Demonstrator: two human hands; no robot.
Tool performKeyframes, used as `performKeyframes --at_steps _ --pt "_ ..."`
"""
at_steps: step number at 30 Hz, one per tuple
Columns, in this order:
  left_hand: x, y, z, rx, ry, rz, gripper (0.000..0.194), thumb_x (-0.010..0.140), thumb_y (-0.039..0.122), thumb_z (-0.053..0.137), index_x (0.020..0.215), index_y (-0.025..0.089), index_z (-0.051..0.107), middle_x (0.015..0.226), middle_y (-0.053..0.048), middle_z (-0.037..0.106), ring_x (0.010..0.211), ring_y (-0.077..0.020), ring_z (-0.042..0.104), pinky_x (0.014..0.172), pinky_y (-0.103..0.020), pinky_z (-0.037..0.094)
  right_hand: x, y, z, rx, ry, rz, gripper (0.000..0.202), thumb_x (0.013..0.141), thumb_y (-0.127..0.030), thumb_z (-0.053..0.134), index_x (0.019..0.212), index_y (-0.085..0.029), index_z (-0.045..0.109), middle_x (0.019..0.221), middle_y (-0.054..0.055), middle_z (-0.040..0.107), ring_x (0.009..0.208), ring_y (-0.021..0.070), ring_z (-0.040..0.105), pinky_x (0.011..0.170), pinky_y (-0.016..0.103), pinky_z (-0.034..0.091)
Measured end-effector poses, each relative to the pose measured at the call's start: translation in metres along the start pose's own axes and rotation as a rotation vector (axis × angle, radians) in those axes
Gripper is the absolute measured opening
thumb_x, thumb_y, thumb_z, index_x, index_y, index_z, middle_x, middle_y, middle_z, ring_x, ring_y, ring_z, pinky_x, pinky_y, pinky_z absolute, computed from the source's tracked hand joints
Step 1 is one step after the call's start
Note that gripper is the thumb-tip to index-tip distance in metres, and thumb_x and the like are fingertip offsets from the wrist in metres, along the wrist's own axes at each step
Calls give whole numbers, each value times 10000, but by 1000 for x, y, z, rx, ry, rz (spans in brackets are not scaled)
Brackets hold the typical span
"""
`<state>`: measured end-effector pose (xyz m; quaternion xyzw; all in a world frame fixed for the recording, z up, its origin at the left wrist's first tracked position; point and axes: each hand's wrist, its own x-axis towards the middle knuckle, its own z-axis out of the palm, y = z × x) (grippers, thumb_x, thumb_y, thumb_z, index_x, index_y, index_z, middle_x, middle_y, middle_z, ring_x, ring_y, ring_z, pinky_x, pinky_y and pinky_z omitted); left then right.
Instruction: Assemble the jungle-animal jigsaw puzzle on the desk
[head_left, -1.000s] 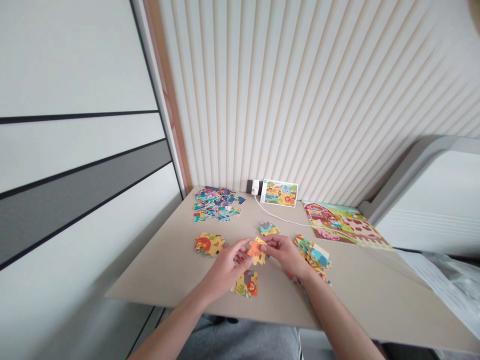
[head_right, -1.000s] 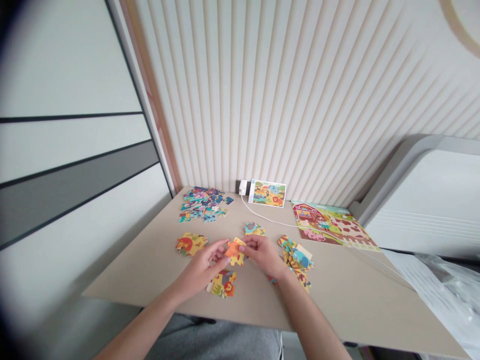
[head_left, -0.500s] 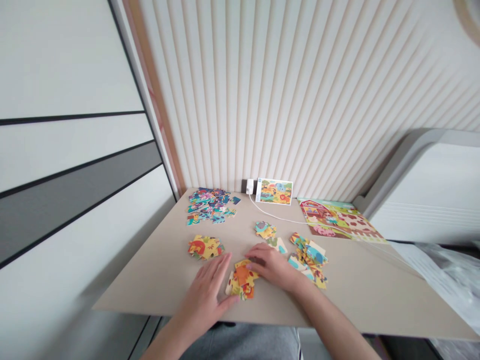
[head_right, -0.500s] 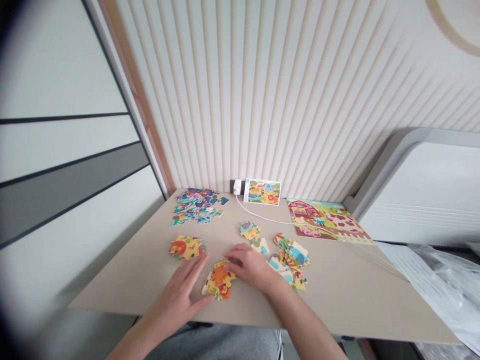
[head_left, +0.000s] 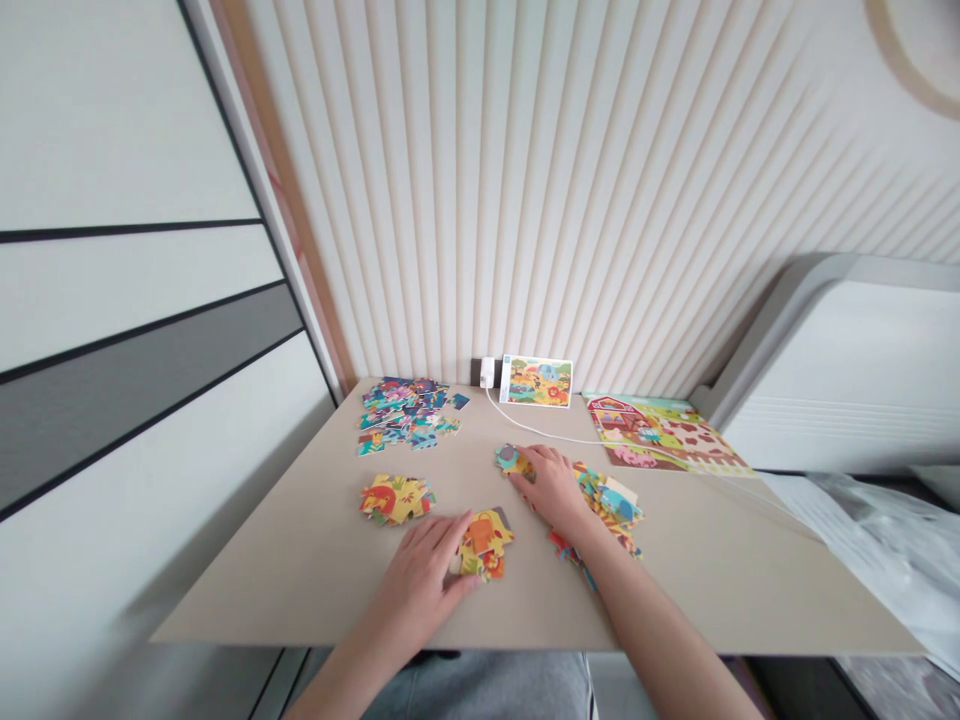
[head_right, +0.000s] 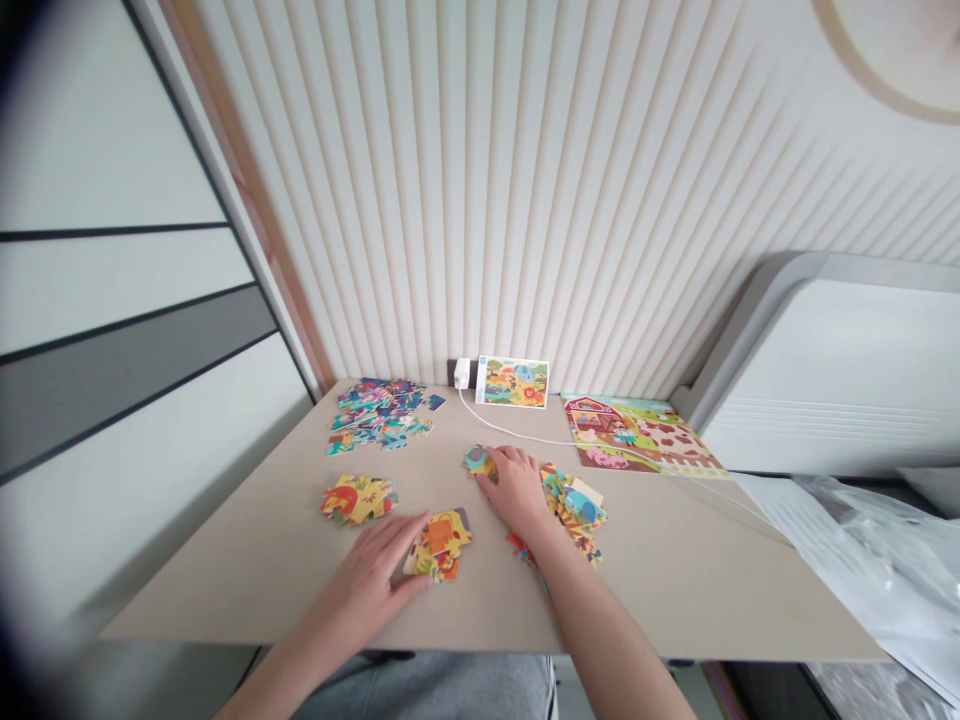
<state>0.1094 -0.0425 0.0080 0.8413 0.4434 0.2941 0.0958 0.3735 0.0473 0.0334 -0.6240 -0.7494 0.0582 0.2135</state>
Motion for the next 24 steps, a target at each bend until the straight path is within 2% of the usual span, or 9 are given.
performKeyframes --at_steps 3,5,7,9,13,17,19,22,24 --pt "7 -6 2 -9 54 -3 639 962 340 670 1552 279 434 1448 -128 615 1327 -314 595 1112 -510 504 -5 0 -6 98 34 -54 523 928 -385 691 1430 -260 613 1352 117 661 1272 301 583 1113 479 413" --pt "15 -9 2 -5 107 -22 672 990 356 631 1598 281 355 1500 -140 569 1379 -317 557 1128 -522 487 -12 -1 -10 255 42 -162 599 912 -364 715 1482 -266 560 1410 118 626 1316 293 566 1134 482 421" --pt "25 -10 1 -3 139 -30 727 980 347 645 1620 283 307 1551 -144 517 1427 -324 510 1152 -537 461 -22 -6 -12 418 -2 -270 648 913 -344 720 1523 -285 508 1453 111 603 1341 274 560 1148 473 433" --pt "34 -10 -1 -1 122 -15 740 952 327 684 1607 287 341 1565 -136 505 1434 -323 502 1155 -526 459 -30 -13 -13 527 -79 -330 684 916 -340 729 1548 -299 471 1453 104 610 1329 260 576 1144 468 448" --pt "40 -9 -4 41 42 32 601 917 302 733 1482 284 529 1393 -98 650 1270 -301 629 1097 -482 507 -38 -26 -11 618 -189 -382 699 919 -348 740 1556 -295 457 1454 100 619 1288 239 611 1134 443 469" --pt "32 -20 -14 165 54 84 546 929 324 726 1446 265 561 1348 -94 671 1230 -317 633 1092 -493 490 -38 -29 -14 552 -229 -447 701 937 -380 718 1573 -288 438 1505 108 587 1367 257 568 1172 457 439" --pt "26 -33 -23 230 103 61 548 944 366 707 1458 261 548 1355 -106 662 1232 -328 626 1084 -496 486 -36 -26 -15 441 -188 -456 603 957 -371 688 1527 -286 509 1499 107 590 1376 261 557 1180 458 427" --pt "18 -59 -37 309 166 -9 557 972 432 650 1482 256 513 1342 -125 659 1224 -332 624 1065 -503 492 -29 -17 -15 236 -50 -335 402 989 -308 619 1389 -276 648 1422 110 641 1331 271 580 1156 472 434" --pt "14 -76 -42 366 158 -33 555 993 424 597 1506 246 482 1373 -147 638 1257 -340 605 1068 -521 488 -21 -8 -13 124 22 -207 411 987 -282 599 1394 -253 645 1438 132 628 1348 291 561 1148 488 428"
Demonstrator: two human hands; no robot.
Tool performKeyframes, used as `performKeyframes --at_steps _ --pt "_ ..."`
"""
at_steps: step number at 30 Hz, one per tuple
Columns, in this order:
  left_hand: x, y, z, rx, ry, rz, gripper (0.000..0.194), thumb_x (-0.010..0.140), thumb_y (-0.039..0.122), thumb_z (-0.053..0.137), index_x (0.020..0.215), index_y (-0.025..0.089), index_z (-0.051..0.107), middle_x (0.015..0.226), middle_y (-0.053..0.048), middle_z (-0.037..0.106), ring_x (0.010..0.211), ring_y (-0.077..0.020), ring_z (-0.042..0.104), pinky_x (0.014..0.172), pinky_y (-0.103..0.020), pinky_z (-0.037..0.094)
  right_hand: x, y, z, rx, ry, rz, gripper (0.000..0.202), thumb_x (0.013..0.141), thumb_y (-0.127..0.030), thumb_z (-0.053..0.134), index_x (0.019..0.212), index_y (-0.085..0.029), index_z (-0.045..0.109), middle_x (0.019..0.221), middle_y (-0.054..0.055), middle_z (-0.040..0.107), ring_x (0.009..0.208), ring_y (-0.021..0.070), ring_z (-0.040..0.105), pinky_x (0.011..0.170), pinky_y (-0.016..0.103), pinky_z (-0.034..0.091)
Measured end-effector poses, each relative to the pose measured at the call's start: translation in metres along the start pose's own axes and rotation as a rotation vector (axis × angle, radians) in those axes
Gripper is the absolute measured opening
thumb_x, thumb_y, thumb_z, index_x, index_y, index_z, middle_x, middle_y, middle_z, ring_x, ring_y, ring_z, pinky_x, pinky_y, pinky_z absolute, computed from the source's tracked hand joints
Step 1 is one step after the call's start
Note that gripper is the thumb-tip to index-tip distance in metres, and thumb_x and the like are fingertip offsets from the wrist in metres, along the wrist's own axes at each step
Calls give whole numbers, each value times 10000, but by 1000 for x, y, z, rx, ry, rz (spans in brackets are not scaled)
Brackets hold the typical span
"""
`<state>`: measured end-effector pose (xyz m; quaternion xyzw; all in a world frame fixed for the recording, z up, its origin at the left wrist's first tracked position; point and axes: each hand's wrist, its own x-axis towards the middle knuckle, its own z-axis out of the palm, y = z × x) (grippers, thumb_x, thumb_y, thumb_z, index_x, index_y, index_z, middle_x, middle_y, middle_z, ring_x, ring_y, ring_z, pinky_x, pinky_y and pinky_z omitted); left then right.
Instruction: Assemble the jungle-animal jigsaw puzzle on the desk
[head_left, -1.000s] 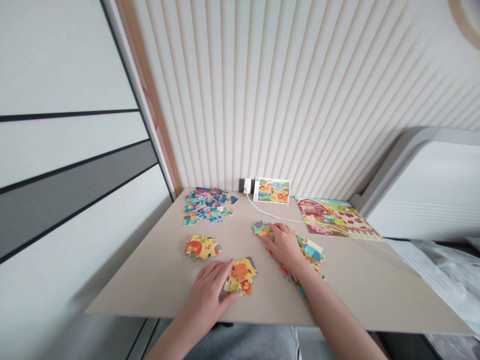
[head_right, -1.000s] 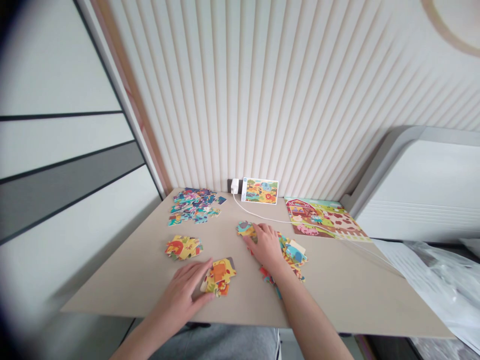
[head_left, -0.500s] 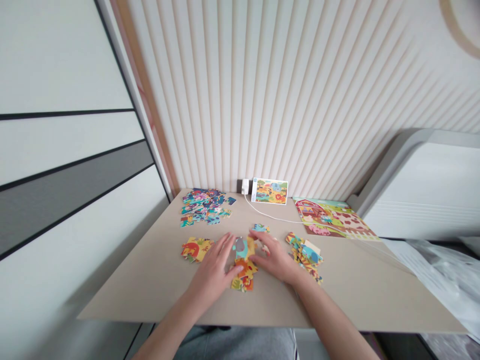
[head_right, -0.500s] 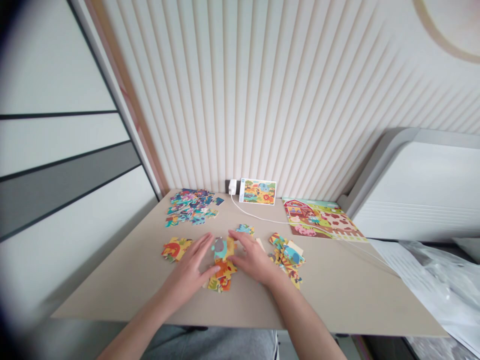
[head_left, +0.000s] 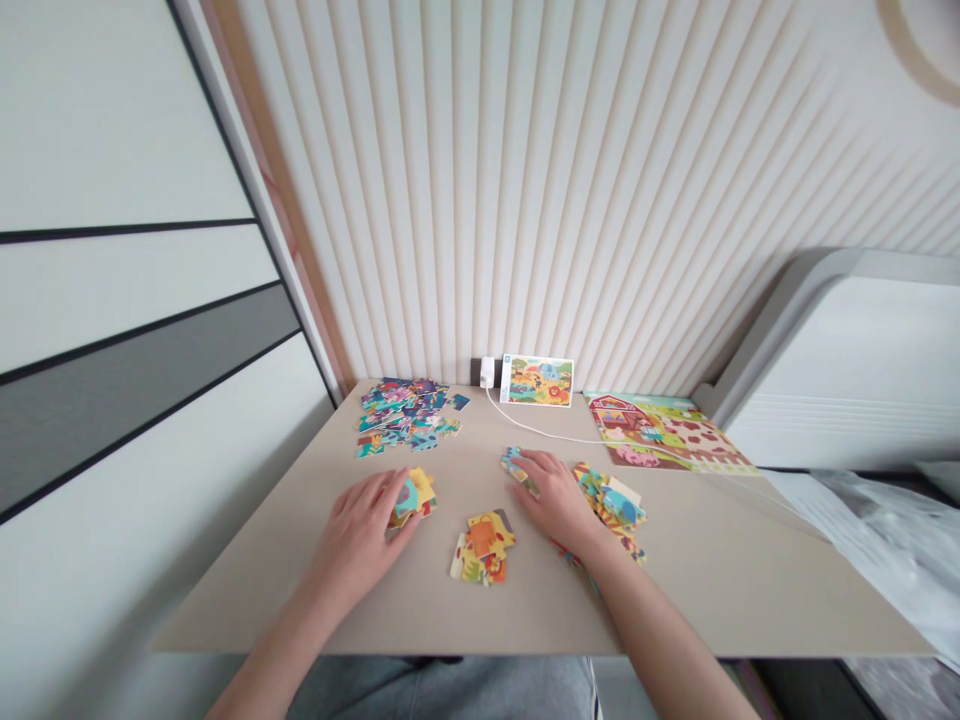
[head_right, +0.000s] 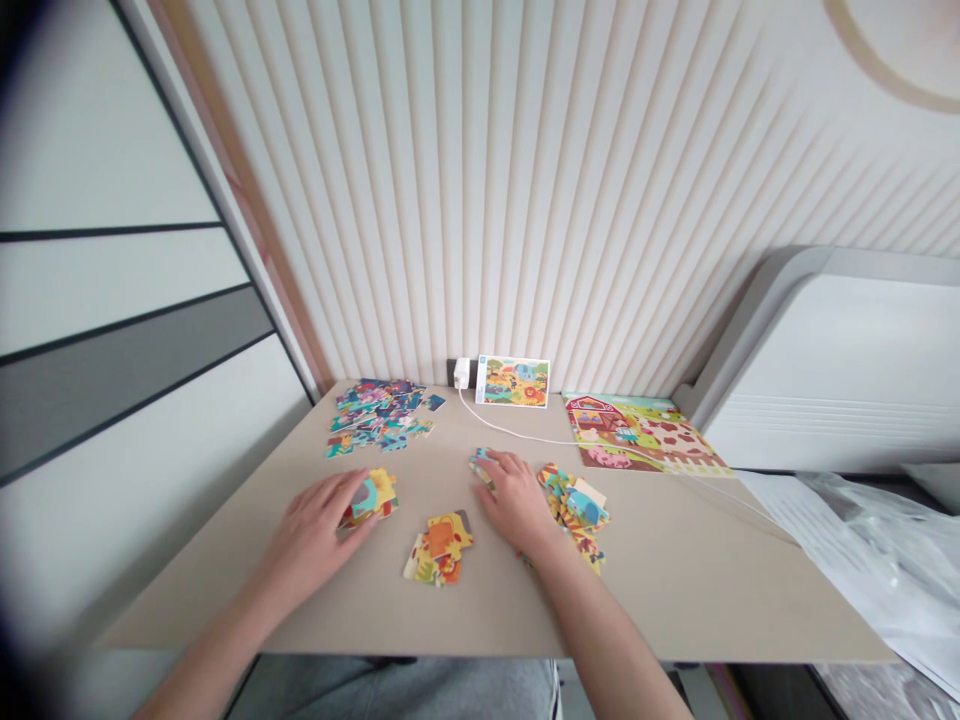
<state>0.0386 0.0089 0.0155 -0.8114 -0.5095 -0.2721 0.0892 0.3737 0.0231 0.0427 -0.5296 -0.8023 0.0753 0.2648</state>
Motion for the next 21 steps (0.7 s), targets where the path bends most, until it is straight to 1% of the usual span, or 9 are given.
performKeyframes --at_steps 2,3,5,7,10,13,15,17,21 --pt "-3 -11 2 56 0 8 529 1007 387 548 1508 229 483 1462 -181 569 1335 -365 557 1107 -571 455 6 10 3 -62 12 100 481 976 -284 600 1453 -225 597 1482 152 596 1383 305 531 1155 487 415" --pt "-3 -13 3 74 8 11 515 1010 368 533 1504 228 491 1511 -190 524 1375 -377 526 1128 -598 430 9 14 4 -69 0 129 511 972 -294 605 1476 -217 576 1491 153 590 1389 305 528 1158 478 410" --pt "-3 -10 4 78 30 14 499 1010 342 526 1498 243 503 1585 -185 447 1432 -389 473 1165 -634 382 14 20 7 -58 -30 166 549 958 -319 629 1493 -216 558 1467 144 612 1368 302 547 1146 455 416" --pt "-2 2 4 34 40 21 501 1009 324 532 1506 270 499 1607 -160 430 1454 -377 453 1191 -634 361 16 24 9 -58 -34 197 583 933 -357 670 1490 -224 560 1417 140 642 1329 309 573 1118 449 428" --pt "-2 32 5 -83 10 67 523 1015 306 529 1534 278 472 1600 -128 452 1469 -346 444 1208 -593 375 15 26 8 -90 30 211 635 902 -420 718 1488 -233 559 1363 145 657 1281 327 591 1095 474 422" --pt "-3 62 8 -199 -62 149 561 1009 325 549 1557 251 456 1612 -115 449 1488 -337 423 1221 -554 386 8 23 3 -79 120 143 650 916 -465 711 1505 -258 531 1357 128 649 1268 320 589 1100 486 412" --pt "-4 75 12 -235 -116 182 576 1011 329 547 1570 239 442 1609 -114 459 1485 -333 432 1233 -556 371 3 18 -2 -47 158 95 650 928 -487 699 1515 -277 512 1357 117 646 1267 315 587 1097 485 416" --pt "-6 80 14 -241 -150 188 606 1012 337 549 1592 227 409 1600 -122 472 1476 -335 444 1236 -568 363 -3 13 -6 -22 177 69 647 931 -504 696 1513 -292 512 1348 114 648 1260 317 588 1091 490 422" --pt "-9 77 15 -253 -175 155 691 1012 398 573 1631 209 328 1559 -149 517 1431 -341 495 1201 -554 414 -8 7 -10 7 200 49 639 911 -535 718 1481 -297 552 1329 119 642 1249 327 591 1084 498 436"
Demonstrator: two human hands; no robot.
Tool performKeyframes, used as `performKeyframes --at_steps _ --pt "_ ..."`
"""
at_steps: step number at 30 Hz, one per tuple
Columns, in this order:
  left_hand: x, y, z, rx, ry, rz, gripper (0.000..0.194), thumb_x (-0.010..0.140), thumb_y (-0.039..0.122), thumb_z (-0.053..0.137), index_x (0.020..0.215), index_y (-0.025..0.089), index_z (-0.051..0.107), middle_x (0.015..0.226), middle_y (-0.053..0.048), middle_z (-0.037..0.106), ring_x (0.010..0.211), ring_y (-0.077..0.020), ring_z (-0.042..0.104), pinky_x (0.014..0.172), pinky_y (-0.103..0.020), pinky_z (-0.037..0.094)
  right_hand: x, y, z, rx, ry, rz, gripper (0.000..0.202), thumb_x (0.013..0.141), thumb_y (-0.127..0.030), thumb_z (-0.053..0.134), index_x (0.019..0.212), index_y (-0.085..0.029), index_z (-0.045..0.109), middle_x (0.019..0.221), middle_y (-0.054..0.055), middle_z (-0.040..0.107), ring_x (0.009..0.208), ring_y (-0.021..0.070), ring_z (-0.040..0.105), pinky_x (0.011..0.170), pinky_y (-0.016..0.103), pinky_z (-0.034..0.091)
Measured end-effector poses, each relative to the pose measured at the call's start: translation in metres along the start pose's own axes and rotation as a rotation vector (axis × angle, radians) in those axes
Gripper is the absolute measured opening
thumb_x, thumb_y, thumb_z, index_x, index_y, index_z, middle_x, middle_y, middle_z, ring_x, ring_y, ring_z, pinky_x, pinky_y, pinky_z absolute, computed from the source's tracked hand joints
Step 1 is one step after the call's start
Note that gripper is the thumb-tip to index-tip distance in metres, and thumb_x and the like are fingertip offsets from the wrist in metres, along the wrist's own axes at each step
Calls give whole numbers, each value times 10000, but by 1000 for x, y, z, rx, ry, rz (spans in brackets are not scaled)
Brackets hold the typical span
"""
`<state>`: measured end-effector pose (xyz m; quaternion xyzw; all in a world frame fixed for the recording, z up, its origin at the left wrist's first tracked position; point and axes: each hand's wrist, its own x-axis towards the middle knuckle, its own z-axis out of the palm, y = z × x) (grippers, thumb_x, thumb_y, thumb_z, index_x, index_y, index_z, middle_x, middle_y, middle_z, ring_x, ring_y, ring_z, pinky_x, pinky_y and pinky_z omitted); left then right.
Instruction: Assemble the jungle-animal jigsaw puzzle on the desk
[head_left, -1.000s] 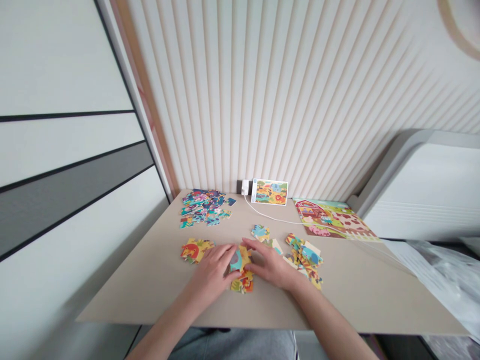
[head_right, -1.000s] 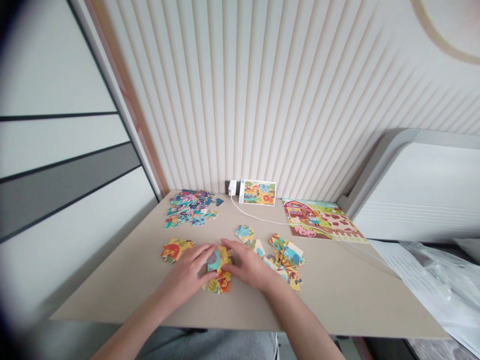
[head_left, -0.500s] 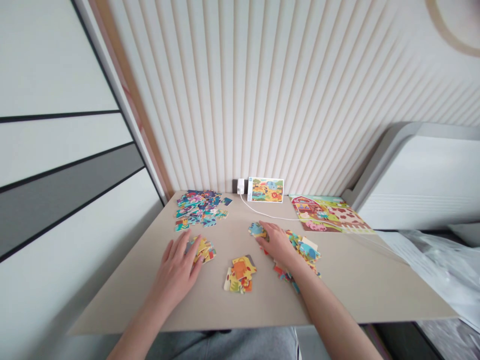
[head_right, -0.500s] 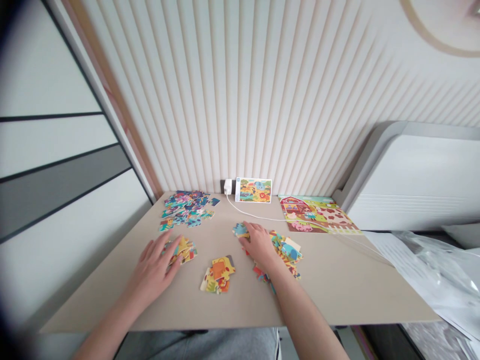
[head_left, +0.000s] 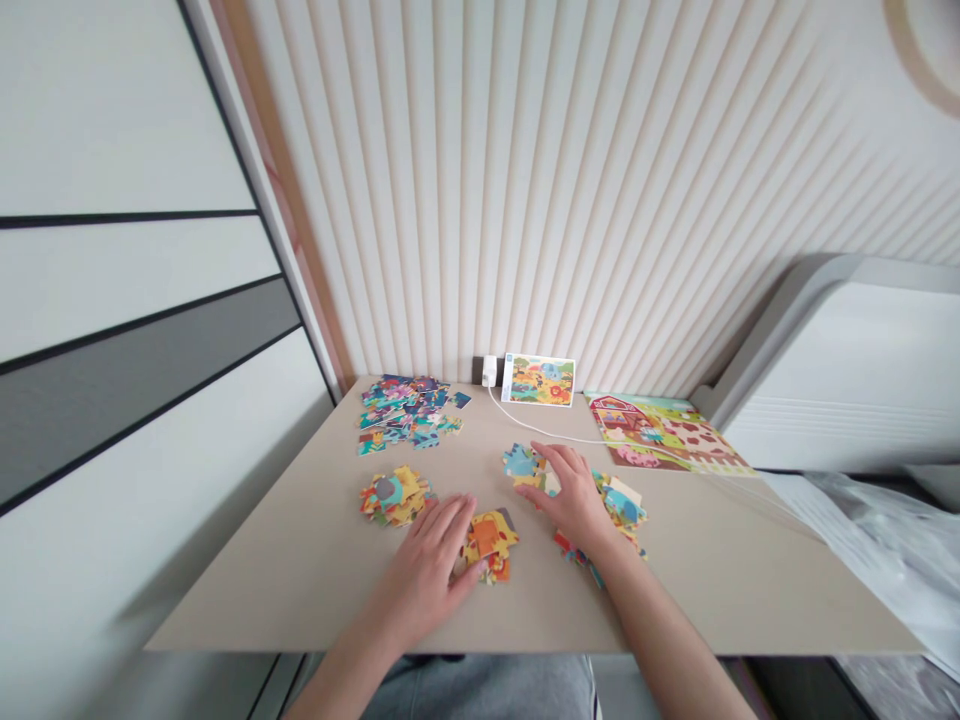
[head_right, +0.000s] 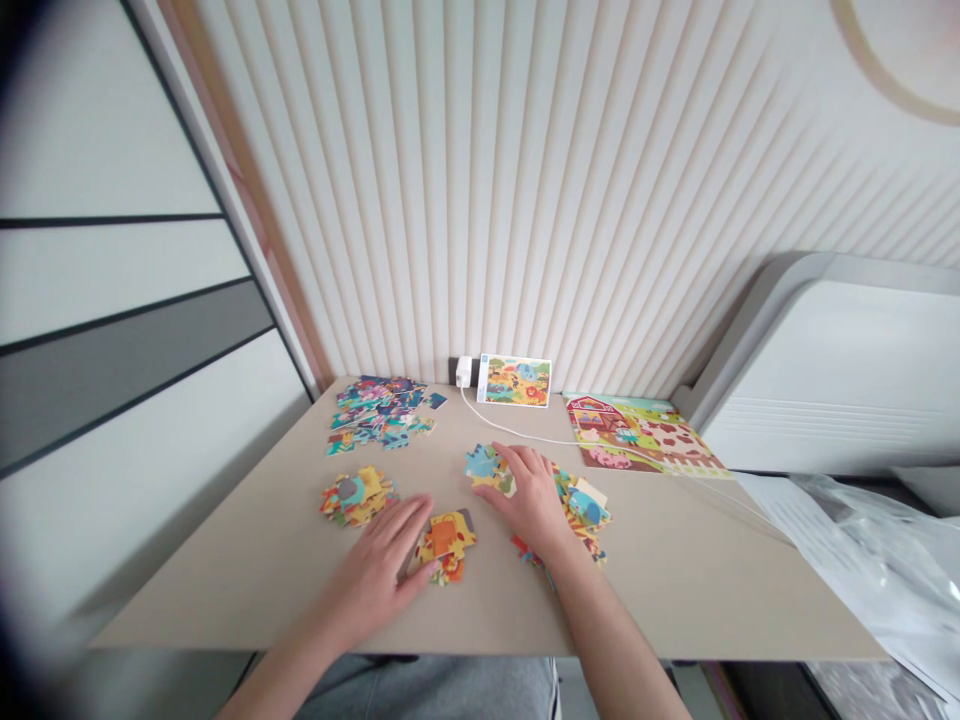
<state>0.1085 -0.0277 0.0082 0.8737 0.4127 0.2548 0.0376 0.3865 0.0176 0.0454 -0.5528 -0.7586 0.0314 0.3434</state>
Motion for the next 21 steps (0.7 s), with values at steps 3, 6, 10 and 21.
performKeyframes --at_steps 3,6,10,21 --pt "-2 -1 -1 -27 13 4 736 1024 424 569 1657 217 254 1546 -159 529 1413 -341 514 1178 -544 438 -2 -7 2 67 -8 -25 656 888 -577 734 1461 -299 575 1338 125 627 1232 326 602 1066 486 465" --pt "-1 0 -2 -61 54 19 740 1043 399 558 1669 235 199 1507 -153 566 1385 -325 541 1166 -535 446 -7 -24 8 141 -77 -95 675 875 -599 741 1457 -299 576 1353 132 631 1251 331 596 1076 484 462" --pt "-2 1 -4 -130 141 13 612 1058 347 547 1623 288 319 1336 -115 672 1266 -284 630 1090 -473 515 -12 -49 14 220 -207 -190 671 889 -602 726 1450 -268 570 1284 131 690 1188 311 636 1061 467 453" --pt "-5 -50 -36 -89 389 -266 172 1056 328 495 1155 240 604 1111 -87 718 1045 -257 692 935 -396 547 6 -4 21 -145 -146 127 487 973 -423 622 1415 -220 608 1395 155 645 1314 353 547 1095 523 405"
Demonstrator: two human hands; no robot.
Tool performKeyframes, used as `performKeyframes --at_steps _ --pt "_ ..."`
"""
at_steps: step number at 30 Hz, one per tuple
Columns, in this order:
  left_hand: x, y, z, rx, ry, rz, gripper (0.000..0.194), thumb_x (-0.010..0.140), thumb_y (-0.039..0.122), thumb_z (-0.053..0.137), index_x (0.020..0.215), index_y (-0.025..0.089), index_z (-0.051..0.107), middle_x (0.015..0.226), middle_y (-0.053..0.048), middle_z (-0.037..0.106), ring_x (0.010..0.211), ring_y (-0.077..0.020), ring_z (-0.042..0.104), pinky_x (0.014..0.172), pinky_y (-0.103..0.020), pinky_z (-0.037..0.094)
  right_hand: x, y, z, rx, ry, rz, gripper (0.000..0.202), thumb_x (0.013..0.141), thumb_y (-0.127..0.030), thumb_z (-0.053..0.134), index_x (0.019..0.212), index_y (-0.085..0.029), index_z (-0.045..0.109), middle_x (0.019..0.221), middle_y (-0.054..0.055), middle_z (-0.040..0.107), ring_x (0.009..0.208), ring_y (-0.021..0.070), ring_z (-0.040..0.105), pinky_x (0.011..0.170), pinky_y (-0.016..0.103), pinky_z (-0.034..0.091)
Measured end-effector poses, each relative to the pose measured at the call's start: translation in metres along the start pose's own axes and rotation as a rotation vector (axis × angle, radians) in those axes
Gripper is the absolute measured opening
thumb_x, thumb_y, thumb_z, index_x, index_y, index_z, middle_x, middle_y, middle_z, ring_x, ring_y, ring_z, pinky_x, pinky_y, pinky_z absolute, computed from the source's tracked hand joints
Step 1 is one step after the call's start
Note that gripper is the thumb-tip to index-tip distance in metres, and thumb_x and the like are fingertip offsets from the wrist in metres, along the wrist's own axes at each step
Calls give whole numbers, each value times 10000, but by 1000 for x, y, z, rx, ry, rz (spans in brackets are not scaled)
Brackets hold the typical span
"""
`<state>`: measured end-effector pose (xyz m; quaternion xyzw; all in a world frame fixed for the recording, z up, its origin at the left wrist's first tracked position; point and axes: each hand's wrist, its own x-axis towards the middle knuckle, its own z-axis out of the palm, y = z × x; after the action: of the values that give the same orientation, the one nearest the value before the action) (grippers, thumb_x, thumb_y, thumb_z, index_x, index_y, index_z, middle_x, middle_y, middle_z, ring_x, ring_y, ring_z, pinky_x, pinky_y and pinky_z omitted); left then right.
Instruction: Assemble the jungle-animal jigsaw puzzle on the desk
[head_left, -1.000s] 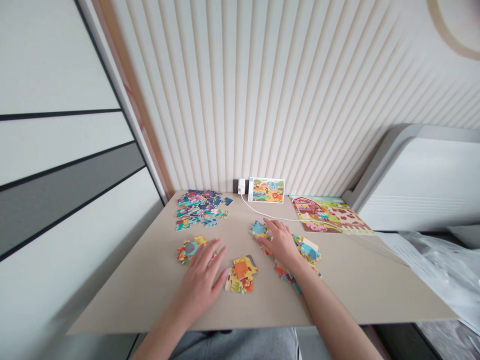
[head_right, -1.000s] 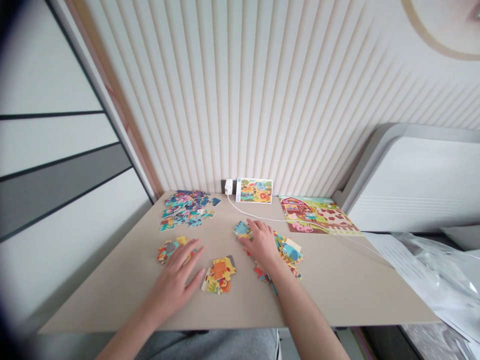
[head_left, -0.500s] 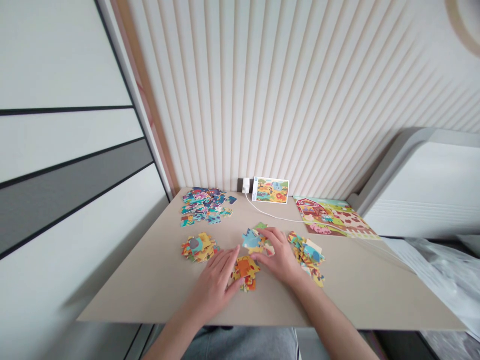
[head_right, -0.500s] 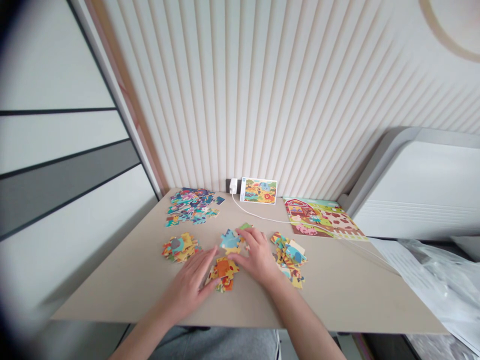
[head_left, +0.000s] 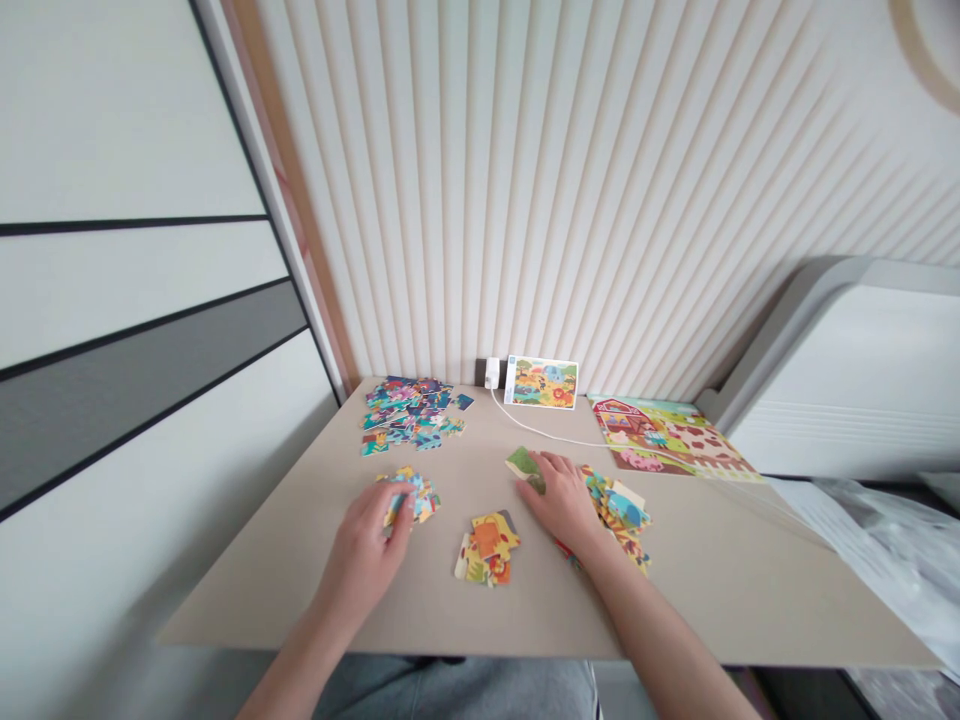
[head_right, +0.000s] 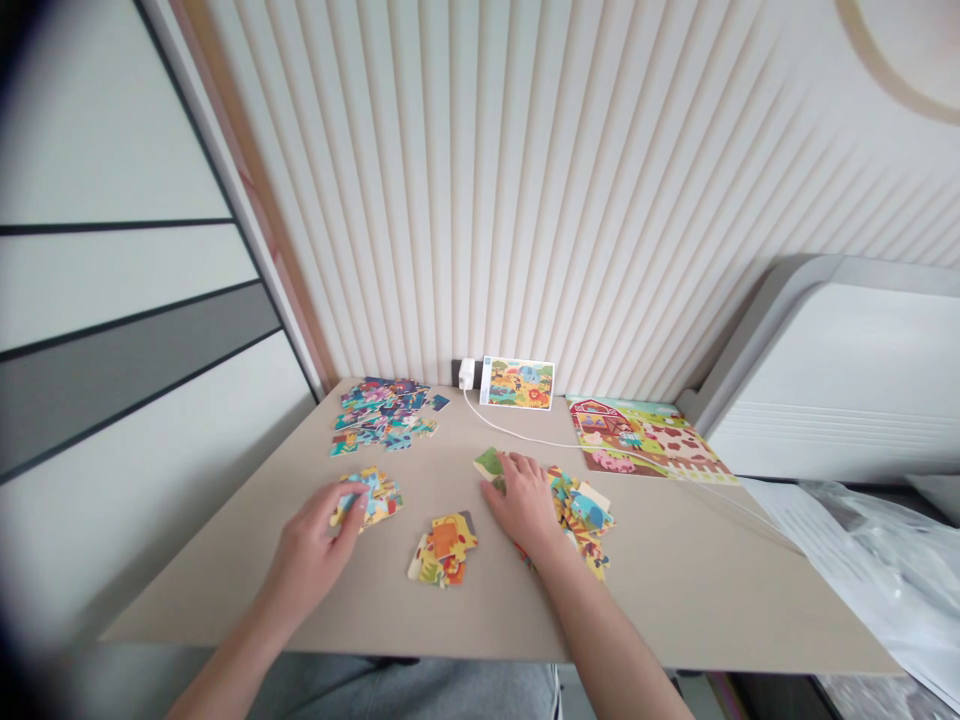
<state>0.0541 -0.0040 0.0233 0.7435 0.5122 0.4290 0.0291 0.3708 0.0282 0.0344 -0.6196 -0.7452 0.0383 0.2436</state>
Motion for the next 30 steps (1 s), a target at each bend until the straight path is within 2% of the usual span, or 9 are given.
performKeyframes --at_steps 5,9,13,16,19,21,24,27,30 --pt "15 -44 -6 388 -125 -42 334 1030 376 484 1292 202 597 1125 -124 698 1056 -327 661 913 -481 536 9 5 5 -12 -68 38 532 956 -391 622 1454 -212 575 1375 144 670 1295 340 570 1085 499 410" --pt "6 -55 2 390 -130 -65 396 1049 390 457 1379 192 552 1278 -145 643 1175 -325 627 978 -482 532 11 4 2 28 -64 61 565 928 -322 633 1475 -198 560 1357 148 677 1292 327 581 1104 489 399" --pt "5 -38 1 324 0 15 380 1044 399 499 1364 205 562 1386 -156 586 1292 -339 568 1098 -525 469 5 -1 -8 239 -4 -50 600 933 -315 642 1513 -237 515 1401 121 645 1319 290 566 1138 472 405" --pt "8 -15 -3 241 1 157 366 1026 338 550 1376 230 564 1429 -138 566 1366 -322 523 1176 -527 405 -5 -10 -16 442 -170 -281 695 931 -345 688 1573 -293 426 1428 83 631 1325 245 568 1149 437 426" --pt "9 8 -2 208 -81 257 388 1006 301 581 1390 243 573 1395 -116 604 1370 -318 522 1218 -558 344 -13 -12 -21 452 -310 -413 710 879 -429 776 1525 -301 510 1464 94 609 1385 276 526 1182 467 400" --pt "8 20 1 193 -170 304 424 1005 322 588 1421 240 562 1394 -109 617 1365 -314 525 1219 -559 338 -14 -4 -23 403 -247 -354 610 890 -458 761 1450 -284 598 1471 113 599 1397 295 515 1187 490 390" --pt "3 35 6 153 -346 371 510 991 419 624 1468 258 542 1423 -96 610 1355 -309 530 1210 -552 352 -10 21 -28 282 -148 -143 529 922 -479 702 1399 -260 640 1437 129 617 1357 304 549 1171 506 392" --pt "-4 47 13 116 -460 383 672 904 510 732 1500 281 521 1466 -91 587 1356 -335 523 1205 -585 351 -9 42 -32 145 -222 -13 678 855 -537 750 1447 -242 604 1434 142 619 1349 339 543 1160 521 381" --pt "-8 53 22 99 -502 338 672 886 449 776 1492 296 530 1490 -84 571 1345 -326 534 1174 -574 398 -9 48 -33 75 -301 15 718 818 -508 778 1468 -268 587 1475 125 588 1366 348 518 1153 521 367"
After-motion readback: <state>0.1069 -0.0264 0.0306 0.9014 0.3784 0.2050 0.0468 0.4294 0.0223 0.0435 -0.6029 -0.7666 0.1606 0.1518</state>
